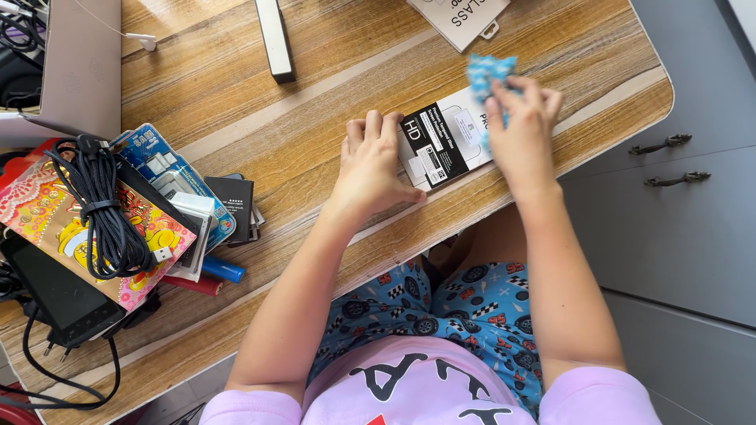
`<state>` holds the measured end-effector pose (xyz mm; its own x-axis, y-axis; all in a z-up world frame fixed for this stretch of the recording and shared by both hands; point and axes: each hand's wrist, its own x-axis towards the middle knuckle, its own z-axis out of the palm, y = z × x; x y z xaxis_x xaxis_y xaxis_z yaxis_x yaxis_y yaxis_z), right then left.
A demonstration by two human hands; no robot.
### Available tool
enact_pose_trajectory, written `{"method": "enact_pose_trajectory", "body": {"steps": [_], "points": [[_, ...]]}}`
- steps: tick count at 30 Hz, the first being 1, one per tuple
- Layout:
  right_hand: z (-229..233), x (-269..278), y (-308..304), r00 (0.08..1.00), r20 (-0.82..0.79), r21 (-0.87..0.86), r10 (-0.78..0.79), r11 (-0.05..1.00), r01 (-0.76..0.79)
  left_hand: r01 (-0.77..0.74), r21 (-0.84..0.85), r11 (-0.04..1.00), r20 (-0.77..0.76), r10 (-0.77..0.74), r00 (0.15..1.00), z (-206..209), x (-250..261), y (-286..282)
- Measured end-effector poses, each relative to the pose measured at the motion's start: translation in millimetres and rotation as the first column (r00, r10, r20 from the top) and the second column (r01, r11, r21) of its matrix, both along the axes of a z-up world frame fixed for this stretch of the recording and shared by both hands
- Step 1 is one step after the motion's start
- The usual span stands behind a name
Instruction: The person wipes the surface of several small packaged items on a wooden table using a blue cloth. They handle red envelopes and a screen protector box, wiping each item individually and then placing them back on the table.
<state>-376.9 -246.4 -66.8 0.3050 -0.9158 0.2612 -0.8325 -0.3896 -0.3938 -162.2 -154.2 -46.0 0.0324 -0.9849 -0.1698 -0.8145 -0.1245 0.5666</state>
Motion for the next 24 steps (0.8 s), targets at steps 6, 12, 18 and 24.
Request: {"method": "enact_pose_trajectory", "body": {"steps": [6, 12, 18, 24], "points": [[-16, -7, -8, 0.997, 0.07, -0.005, 0.014, 1.0, -0.013, 0.001, 0.036, 0.999, 0.024, -0.002, 1.0, 0, -3, -3], [-13, 17, 13, 0.981, 0.089, -0.004, 0.17, 0.985, -0.171, 0.011, -0.012, 1.0, 0.003, -0.011, 1.0, -4, -2, -1], [0, 34, 27, 0.947, 0.152, 0.055, 0.284, 0.954, -0.295, 0.004, -0.06, 0.998, -0.032, -0.006, 0.999, -9, -2, 0], [4, 40, 31, 0.954, 0.132, 0.054, 0.271, 0.959, -0.28, -0.189, -0.08, 0.979, 0.033, 0.192, 0.981, -4, -10, 9]]}}
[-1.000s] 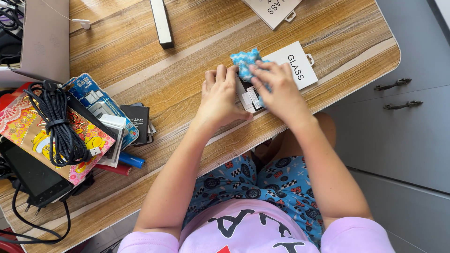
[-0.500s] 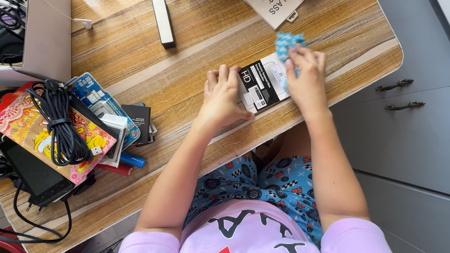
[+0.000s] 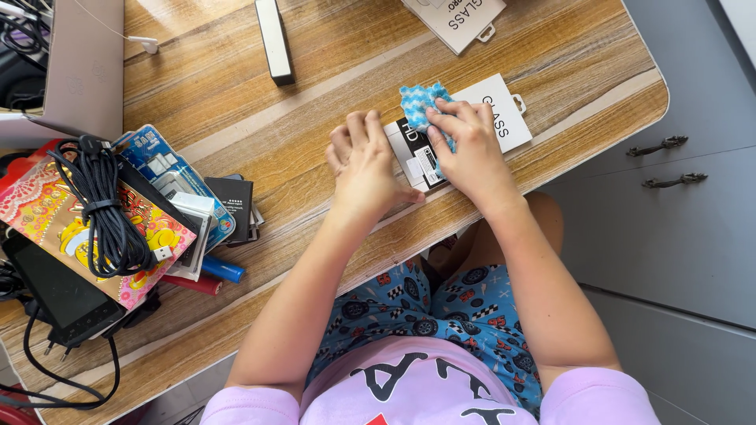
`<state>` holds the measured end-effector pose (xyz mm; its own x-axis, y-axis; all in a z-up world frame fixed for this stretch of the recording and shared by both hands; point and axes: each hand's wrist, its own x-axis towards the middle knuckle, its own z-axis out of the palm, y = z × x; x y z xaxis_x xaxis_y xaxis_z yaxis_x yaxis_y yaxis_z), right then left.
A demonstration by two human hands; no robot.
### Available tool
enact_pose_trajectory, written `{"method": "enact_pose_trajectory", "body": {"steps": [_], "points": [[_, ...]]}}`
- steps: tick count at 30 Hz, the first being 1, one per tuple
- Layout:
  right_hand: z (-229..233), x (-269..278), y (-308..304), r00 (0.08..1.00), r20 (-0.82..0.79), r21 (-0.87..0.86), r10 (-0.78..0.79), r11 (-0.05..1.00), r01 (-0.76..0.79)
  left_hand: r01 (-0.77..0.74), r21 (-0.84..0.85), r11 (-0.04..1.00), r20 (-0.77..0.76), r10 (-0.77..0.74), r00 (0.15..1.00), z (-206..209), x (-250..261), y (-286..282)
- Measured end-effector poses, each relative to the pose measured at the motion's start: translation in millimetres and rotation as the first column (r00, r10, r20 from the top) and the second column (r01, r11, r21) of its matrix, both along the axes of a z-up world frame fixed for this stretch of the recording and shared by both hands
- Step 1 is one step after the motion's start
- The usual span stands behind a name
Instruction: The person wipes the surface of several small packaged items on a wooden table using a blue cloth. They handle red envelopes and a screen protector box, wiping each item individually and then placing them back on the table.
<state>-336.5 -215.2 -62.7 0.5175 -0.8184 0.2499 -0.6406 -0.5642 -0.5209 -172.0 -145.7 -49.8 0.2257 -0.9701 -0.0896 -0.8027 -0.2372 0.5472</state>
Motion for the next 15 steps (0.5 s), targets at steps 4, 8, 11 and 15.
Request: {"method": "enact_pose_trajectory", "body": {"steps": [4, 8, 11, 15], "points": [[-2, 4, 0, 1.0, -0.019, 0.013, -0.02, 1.0, 0.021, 0.03, 0.128, 0.991, 0.044, -0.035, 0.998, 4, 3, -1], [-7, 17, 6, 0.998, -0.032, -0.014, 0.054, 0.998, -0.055, 0.056, 0.124, 0.991, 0.068, -0.065, 0.996, 2, 3, -4], [-9, 24, 11, 0.987, -0.031, -0.019, 0.161, 0.987, -0.161, 0.035, 0.086, 0.996, 0.058, -0.04, 0.998, -3, 3, -1], [2, 11, 13, 0.94, -0.089, 0.088, 0.33, 0.942, -0.323, -0.003, 0.108, 0.994, 0.033, -0.001, 0.999, -2, 4, -6]]}}
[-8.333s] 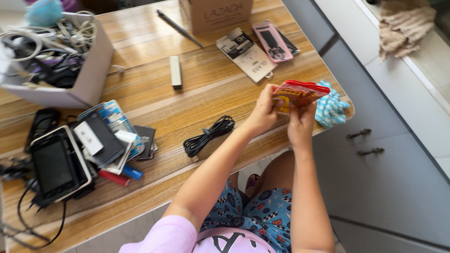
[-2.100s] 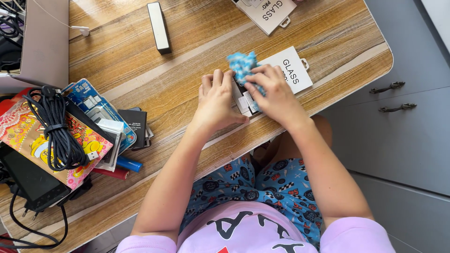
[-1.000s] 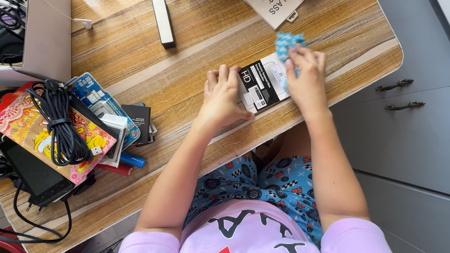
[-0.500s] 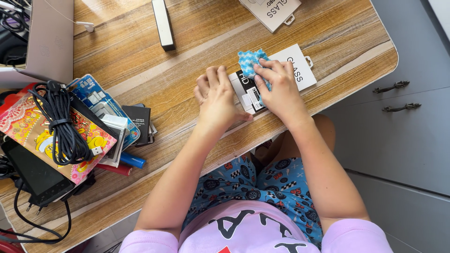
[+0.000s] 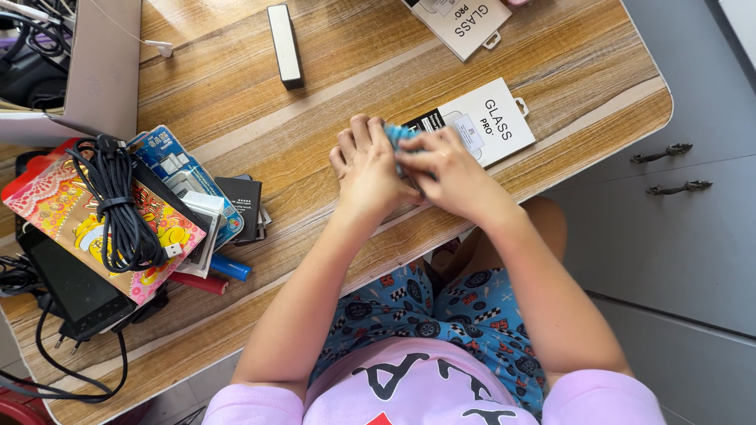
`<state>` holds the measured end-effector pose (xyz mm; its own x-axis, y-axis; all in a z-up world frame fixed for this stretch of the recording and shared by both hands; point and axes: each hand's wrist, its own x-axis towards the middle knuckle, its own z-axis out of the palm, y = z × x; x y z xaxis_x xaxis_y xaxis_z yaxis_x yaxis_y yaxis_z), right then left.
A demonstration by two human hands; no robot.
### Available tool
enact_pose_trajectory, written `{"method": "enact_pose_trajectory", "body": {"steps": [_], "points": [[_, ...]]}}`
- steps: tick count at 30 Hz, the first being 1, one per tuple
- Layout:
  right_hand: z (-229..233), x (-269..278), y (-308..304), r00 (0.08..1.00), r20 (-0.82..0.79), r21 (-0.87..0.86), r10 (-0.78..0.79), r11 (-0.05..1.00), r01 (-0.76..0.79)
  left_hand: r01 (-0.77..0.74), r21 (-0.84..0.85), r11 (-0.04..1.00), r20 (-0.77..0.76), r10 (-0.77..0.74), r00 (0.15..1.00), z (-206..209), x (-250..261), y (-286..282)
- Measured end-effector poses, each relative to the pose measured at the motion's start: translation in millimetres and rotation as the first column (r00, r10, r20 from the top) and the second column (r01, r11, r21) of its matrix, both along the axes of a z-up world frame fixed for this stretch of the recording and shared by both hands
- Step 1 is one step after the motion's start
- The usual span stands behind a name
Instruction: The person wipes the surface of several small packaged items on a wooden table using a blue cloth. They handle red envelopes and a screen protector box, wiping each item individually and then placing them back on the table.
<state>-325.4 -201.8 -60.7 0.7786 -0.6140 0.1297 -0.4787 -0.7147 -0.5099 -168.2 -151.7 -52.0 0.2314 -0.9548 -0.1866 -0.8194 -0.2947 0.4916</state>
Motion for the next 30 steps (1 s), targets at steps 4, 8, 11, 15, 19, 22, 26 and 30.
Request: {"method": "enact_pose_trajectory", "body": {"steps": [4, 8, 11, 15, 19, 22, 26, 30], "points": [[5, -11, 1, 1.0, 0.014, 0.107, 0.005, 0.994, -0.006, 0.052, 0.023, 0.998, 0.008, -0.052, 0.999, 1, 0, 1], [-5, 8, -4, 0.986, 0.1, -0.003, -0.134, 0.991, 0.134, 0.064, 0.025, 0.998, 0.014, -0.065, 0.998, 2, 5, 1], [-4, 7, -5, 0.998, 0.011, -0.082, -0.068, 0.994, 0.068, 0.059, 0.064, 0.996, 0.008, -0.06, 0.998, 3, 3, 0], [10, -15, -5, 0.982, -0.023, -0.026, 0.186, 0.982, -0.187, 0.072, 0.066, 0.995, 0.037, -0.075, 0.997, 5, 4, -2], [6, -8, -8, 1.0, -0.025, 0.042, -0.017, 0.999, 0.018, 0.072, 0.04, 0.997, 0.044, -0.074, 0.996, 2, 3, 0], [-1, -3, -7, 0.998, 0.062, -0.034, 0.001, 0.999, 0.001, 0.059, 0.001, 0.998, 0.043, -0.059, 0.997, 1, 4, 1], [2, -34, -1, 0.989, -0.018, 0.073, 0.147, 0.987, -0.146, 0.066, 0.038, 0.997, 0.045, -0.067, 0.997, 2, 3, 1], [5, -53, -6, 0.996, -0.082, 0.068, 0.023, 0.998, -0.017, 0.071, 0.07, 0.995, 0.071, -0.076, 0.995, 1, 2, 0]]}}
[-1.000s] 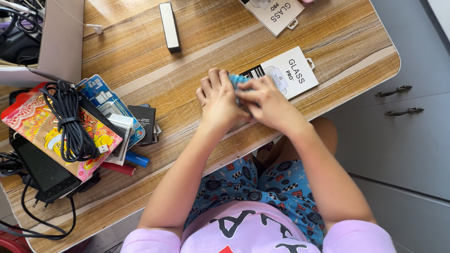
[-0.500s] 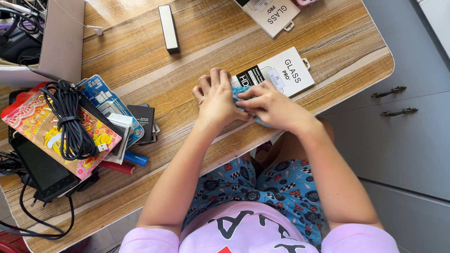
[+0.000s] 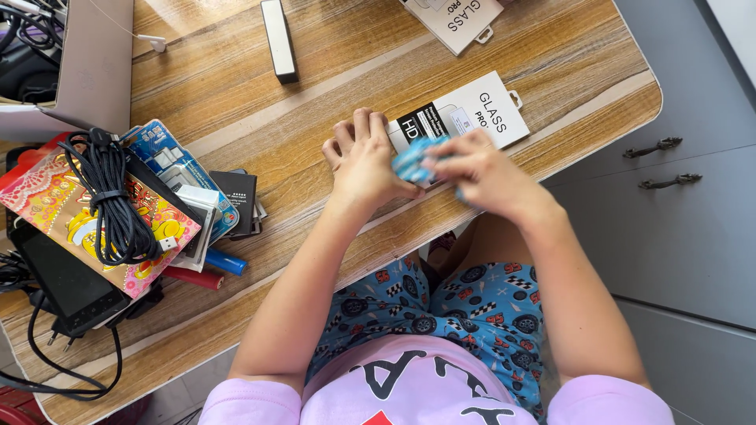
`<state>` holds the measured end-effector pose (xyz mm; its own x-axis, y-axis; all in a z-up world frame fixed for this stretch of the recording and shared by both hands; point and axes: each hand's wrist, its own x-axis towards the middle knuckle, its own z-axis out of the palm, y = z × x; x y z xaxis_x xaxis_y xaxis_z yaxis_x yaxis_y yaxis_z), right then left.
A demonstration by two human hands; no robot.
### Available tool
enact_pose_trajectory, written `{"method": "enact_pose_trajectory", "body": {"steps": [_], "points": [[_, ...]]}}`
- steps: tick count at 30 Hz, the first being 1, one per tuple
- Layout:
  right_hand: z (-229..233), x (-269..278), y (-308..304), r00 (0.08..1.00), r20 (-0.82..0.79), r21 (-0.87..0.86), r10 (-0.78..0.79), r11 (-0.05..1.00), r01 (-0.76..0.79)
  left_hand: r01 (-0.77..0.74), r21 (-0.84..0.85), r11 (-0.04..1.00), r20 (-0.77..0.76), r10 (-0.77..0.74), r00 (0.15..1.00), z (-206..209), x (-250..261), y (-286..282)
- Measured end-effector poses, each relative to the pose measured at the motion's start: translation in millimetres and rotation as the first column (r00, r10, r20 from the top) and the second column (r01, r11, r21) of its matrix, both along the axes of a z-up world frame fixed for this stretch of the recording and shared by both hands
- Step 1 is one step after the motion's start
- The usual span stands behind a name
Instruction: The person wipes the surface of several small packaged items on a wooden table using a blue cloth. They handle red envelopes and a screen protector box, wiping each item individually and then placing them back on the table.
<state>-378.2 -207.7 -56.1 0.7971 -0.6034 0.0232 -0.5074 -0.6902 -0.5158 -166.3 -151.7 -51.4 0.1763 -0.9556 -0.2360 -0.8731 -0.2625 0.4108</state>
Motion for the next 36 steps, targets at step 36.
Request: {"method": "enact_pose_trajectory", "body": {"steps": [36], "points": [[-23, -2, 18, 0.937, -0.018, -0.373, -0.348, 0.872, 0.317, 0.031, 0.045, 0.999, 0.013, -0.031, 0.999, 6, -1, -2]]}}
